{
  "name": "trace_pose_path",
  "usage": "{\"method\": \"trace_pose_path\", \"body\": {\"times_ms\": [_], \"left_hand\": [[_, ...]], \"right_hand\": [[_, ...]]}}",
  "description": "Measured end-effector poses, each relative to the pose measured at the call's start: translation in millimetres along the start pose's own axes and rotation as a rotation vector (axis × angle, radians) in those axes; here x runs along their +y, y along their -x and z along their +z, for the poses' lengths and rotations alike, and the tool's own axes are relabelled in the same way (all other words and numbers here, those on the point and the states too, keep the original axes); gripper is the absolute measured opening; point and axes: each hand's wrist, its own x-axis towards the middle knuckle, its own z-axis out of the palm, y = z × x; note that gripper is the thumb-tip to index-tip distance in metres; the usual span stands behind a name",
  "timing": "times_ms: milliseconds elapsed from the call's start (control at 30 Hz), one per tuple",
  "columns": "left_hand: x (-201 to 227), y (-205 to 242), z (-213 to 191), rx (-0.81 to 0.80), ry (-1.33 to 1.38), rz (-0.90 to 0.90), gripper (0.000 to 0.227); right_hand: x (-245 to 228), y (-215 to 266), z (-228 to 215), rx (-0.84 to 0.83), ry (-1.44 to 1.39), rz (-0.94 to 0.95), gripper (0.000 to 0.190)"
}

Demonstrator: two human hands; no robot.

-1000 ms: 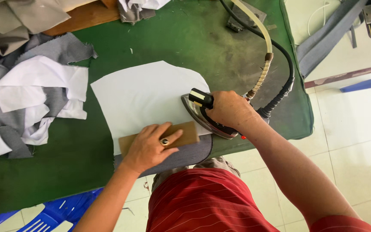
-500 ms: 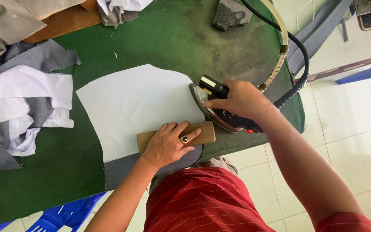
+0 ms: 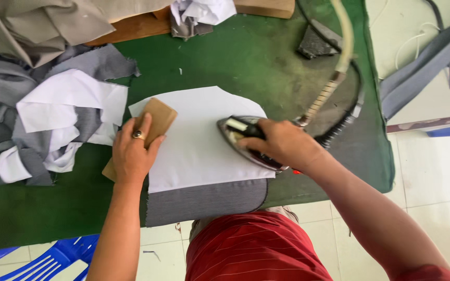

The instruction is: The person irons a piece of gray fabric on a green worktable using a steam iron and a wooden pressing block. They repeatedly smooth the fabric, adjust its position, and press seams to flatten them.

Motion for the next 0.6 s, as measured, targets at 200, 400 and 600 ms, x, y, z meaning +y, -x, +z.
{"method": "trace_pose_path", "body": {"times_ms": [200,400,600], "left_hand": [[-35,15,-11,0.048,-0.121,-0.257,0.068],[-50,22,-24,0.046,-0.162,-0.364,0.068],[-48,19,-27,-0.014,-0.159,-0.417,0.068]], "right_hand": [[-77,-28,31,-0.08,0.24,-0.38,0.063],[-145,-57,35,-0.067,0.311,-0.571,0.058],[-189,-94,28,0.034,0.216,-0.454,0.065]]}}
